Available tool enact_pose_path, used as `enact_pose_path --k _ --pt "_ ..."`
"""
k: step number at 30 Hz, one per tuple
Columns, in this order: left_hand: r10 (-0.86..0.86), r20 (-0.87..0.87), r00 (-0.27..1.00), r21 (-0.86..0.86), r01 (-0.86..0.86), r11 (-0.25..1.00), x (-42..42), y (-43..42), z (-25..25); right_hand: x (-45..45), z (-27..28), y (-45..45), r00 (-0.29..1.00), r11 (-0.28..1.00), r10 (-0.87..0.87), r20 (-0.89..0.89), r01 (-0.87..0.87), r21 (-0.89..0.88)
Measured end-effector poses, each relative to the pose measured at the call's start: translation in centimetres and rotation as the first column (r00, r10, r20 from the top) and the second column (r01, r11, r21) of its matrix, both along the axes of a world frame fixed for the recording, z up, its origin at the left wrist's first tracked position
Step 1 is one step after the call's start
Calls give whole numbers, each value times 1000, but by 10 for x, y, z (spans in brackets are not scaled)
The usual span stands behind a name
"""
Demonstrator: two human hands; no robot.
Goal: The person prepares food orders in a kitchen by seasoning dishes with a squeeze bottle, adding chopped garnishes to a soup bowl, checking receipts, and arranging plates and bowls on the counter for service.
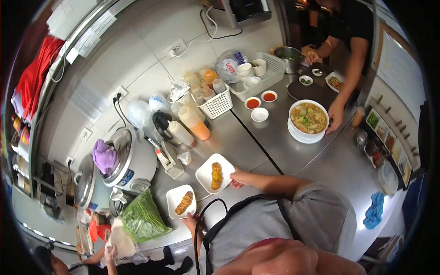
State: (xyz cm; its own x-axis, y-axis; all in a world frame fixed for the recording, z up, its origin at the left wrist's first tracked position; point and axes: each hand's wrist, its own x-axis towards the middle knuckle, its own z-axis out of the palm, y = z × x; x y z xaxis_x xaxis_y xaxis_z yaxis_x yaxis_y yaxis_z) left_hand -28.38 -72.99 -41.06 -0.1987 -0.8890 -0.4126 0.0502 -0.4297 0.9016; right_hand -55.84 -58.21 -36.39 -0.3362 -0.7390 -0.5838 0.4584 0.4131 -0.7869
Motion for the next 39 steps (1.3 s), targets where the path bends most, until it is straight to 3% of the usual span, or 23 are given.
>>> enact_pose_path --k 2,4,6,9,12,14,17,20,22,28,31,32,39 --pt "-100 -7 995 9 100 995 -8 11 22 0 -5 24 999 998 -45 7 45 -46" --pt "-183 -3 983 -3 183 983 -14 3 5 -1 -12 52 993 991 -107 47 111 -74" --pt "-373 6 928 0 373 928 -34 15 32 -2 -29 84 970 969 -241 8 241 -58" --pt "-491 -27 871 99 491 866 -76 25 36 10 -2 146 889 889 -457 -13 457 -7" --pt "-694 -90 715 43 699 714 -130 45 37 12 -23 207 774 774 -633 -16 633 13" --pt "-773 -95 627 39 779 626 -164 68 46 26 10 235 584 582 -806 -98 812 56" --pt "-852 -103 513 39 858 512 -207 107 54 33 14 275 308 313 -946 -103 949 -34" --pt "-904 -87 419 47 908 416 -236 145 57 21 -6 312 161 163 -987 -26 981 -107" --pt "-949 -90 301 57 953 297 -249 159 49 17 7 323 123 122 -992 1 986 -112" --pt "-986 -44 161 130 979 155 -272 199 55 -10 -5 350 70 61 -996 62 988 -139" --pt "-979 -40 199 132 972 193 -285 212 58 -21 -9 357 118 107 -990 80 986 -129" --pt "-985 -59 162 137 979 153 -291 210 47 -26 -5 359 117 108 -990 73 987 -120" --pt "-960 -15 279 210 940 270 -296 213 43 -46 -2 354 179 176 -981 72 983 -49"
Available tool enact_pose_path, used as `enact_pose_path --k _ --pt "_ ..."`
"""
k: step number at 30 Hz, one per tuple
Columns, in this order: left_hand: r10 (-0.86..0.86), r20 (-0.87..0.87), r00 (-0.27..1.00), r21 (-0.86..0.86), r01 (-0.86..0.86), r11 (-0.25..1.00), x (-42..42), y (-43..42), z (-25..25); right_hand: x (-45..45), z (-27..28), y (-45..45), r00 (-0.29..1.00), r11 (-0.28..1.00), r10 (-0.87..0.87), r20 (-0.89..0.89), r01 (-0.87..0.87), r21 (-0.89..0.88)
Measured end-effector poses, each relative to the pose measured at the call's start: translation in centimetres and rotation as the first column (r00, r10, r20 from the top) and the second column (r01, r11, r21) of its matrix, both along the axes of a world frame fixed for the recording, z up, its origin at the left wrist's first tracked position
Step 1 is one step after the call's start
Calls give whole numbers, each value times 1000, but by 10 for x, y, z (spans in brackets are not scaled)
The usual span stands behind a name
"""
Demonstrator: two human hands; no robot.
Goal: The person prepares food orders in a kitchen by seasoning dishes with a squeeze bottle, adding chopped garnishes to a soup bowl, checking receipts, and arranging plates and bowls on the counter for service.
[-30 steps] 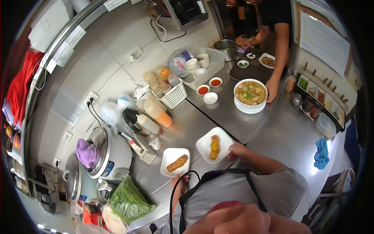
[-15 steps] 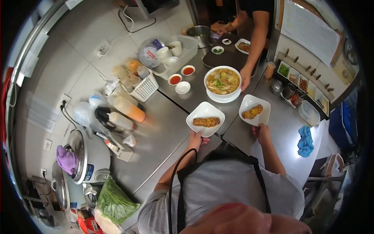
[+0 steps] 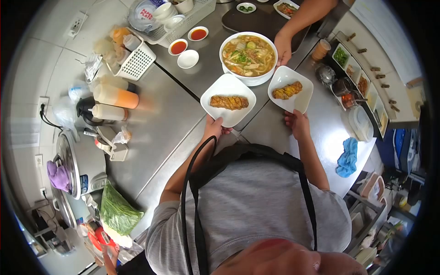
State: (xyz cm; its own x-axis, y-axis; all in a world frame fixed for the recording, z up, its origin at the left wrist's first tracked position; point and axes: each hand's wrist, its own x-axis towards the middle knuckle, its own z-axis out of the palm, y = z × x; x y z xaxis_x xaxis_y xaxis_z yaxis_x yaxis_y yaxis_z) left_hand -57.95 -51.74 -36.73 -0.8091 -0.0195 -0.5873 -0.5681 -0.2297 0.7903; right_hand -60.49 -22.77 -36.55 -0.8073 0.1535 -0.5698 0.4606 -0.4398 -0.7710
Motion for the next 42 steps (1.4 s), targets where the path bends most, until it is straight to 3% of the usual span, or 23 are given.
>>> enact_pose_path --k 16,22,26,31,34,37,40,42 --pt "223 -52 973 71 -220 973 -25 -15 -3 -14 -11 -19 998 993 -49 30 52 -108" --pt "155 -64 986 82 -150 985 -26 -16 -3 -26 -11 -21 991 976 -132 -6 129 -174" --pt "120 -111 987 72 -112 991 -22 -17 0 -44 -11 -2 997 989 -78 -21 75 -125" --pt "292 -60 955 11 -291 957 -12 -22 3 -51 6 -9 991 989 -119 -66 112 -93" --pt "365 -92 926 67 -360 930 -2 -33 -4 -36 -21 -21 999 971 21 -27 -27 -236" --pt "366 -93 926 165 -349 923 13 -49 -26 -17 -3 -57 952 943 305 7 -302 -140" --pt "357 -106 928 234 -326 916 27 -56 -29 -19 -14 -77 912 907 410 11 -407 -107" --pt "354 -121 927 261 -314 913 34 -58 -29 -27 -13 -91 730 734 678 -89 -665 137"
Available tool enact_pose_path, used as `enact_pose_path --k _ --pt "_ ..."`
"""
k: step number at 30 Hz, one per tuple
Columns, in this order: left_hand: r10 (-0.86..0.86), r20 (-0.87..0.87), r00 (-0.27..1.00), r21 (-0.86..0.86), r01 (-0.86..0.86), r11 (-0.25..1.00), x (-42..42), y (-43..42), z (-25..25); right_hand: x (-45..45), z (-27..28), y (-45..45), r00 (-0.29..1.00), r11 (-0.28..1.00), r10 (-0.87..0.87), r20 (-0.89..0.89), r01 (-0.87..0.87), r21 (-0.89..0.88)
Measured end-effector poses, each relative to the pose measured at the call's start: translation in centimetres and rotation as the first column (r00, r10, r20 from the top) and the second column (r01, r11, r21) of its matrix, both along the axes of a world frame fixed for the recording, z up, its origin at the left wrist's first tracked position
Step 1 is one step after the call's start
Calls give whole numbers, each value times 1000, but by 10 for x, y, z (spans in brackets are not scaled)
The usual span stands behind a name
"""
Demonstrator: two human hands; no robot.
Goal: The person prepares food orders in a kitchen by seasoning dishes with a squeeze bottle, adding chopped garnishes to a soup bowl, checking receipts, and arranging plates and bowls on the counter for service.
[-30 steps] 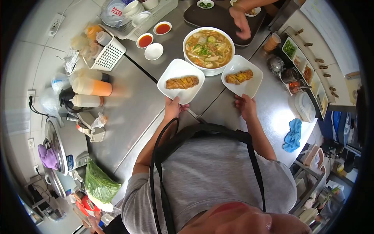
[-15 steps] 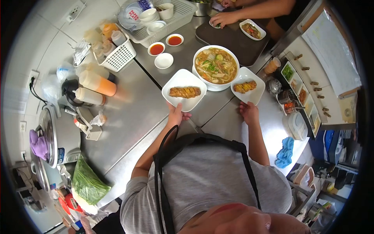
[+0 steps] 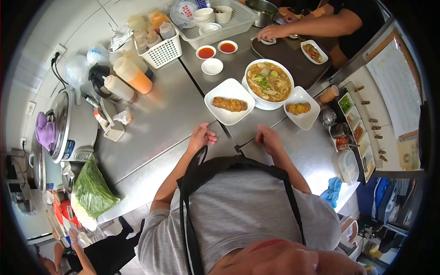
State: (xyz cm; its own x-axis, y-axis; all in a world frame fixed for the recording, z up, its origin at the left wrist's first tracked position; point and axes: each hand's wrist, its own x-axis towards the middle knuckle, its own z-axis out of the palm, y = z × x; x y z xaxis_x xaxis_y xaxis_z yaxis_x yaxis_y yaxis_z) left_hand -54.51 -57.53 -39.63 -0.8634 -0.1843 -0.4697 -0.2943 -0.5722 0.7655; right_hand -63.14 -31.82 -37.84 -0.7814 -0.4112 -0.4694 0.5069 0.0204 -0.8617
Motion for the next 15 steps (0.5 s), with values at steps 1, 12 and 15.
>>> enact_pose_path --k 1,12,15 --pt "-6 -9 1000 12 6 1000 1 0 -1 -4 1 -7 982 985 159 -103 -150 83" --pt "-221 82 972 -392 235 889 30 0 20 -51 59 31 671 895 -20 -741 343 287" --pt "-135 110 985 -312 163 936 27 1 28 -43 66 43 631 825 193 -751 310 473"
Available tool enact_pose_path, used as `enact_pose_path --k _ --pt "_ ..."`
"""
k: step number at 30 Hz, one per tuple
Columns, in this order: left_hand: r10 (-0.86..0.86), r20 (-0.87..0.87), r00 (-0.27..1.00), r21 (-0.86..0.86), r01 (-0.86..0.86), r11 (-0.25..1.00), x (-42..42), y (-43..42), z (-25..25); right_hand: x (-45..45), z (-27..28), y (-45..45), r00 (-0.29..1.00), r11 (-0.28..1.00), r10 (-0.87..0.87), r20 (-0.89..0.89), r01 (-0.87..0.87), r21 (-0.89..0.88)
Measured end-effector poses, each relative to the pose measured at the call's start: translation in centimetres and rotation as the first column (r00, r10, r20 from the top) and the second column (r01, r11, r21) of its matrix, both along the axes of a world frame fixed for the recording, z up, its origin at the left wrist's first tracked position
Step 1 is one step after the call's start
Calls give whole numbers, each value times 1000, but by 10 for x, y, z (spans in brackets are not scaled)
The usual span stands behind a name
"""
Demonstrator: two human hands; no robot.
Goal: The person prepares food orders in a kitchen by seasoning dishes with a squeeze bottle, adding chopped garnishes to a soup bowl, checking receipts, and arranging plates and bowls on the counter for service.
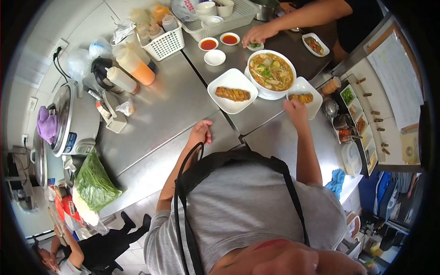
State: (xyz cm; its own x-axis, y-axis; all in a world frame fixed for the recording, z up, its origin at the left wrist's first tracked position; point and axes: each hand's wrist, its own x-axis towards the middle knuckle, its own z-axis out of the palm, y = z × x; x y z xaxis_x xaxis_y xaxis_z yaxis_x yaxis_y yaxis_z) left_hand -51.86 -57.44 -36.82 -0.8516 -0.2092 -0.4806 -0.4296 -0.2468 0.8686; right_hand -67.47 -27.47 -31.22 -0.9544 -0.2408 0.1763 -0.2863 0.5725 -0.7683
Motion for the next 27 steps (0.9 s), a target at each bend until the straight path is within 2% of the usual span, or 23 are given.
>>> enact_pose_path --k 1,3,4,5,6,8,10,12,15,18,19,22,24,26,27 --pt "11 1 1000 24 -11 1000 1 0 -2 10 4 -2 1000 996 3 22 -5 87" --pt "11 -42 999 73 -8 997 -1 -9 -15 20 -24 -13 977 986 108 181 -130 109" --pt "-3 -78 997 121 13 993 -2 -14 -22 38 -13 -34 956 994 86 280 -101 41" --pt "28 -49 998 148 -21 989 -2 -13 -20 46 -15 -48 915 981 154 372 -187 54" --pt "13 -45 999 167 -6 986 -2 -13 -17 57 -26 -63 879 967 247 408 -196 -164" --pt "22 -59 998 214 -9 977 -1 -14 -21 69 -31 -88 845 896 443 299 -409 -174" --pt "40 -73 997 308 -16 951 0 -15 -22 76 -36 -112 731 762 644 224 -640 -103" --pt "41 -108 993 350 -1 937 2 -18 -25 80 -23 -135 525 572 752 399 -821 3" --pt "68 -187 980 439 21 898 3 -22 -30 91 4 -158 456 503 837 301 -859 -97" --pt "158 -87 984 377 -114 919 2 -16 -15 83 16 -172 372 458 884 282 -807 -373" --pt "109 -117 987 426 -49 903 4 -17 -5 74 1 -180 360 448 890 280 -804 -390" --pt "138 -107 985 328 -96 940 11 -36 -21 40 50 -189 483 506 855 189 -856 -106" --pt "222 -124 967 324 -172 930 20 -48 -19 6 64 -201 518 515 855 35 -837 -184" --pt "306 -116 945 306 -259 916 29 -61 -19 -19 89 -210 584 569 812 17 -784 -249" --pt "357 -107 928 252 -322 912 32 -63 -11 -31 103 -214 587 572 809 -16 -794 -205"
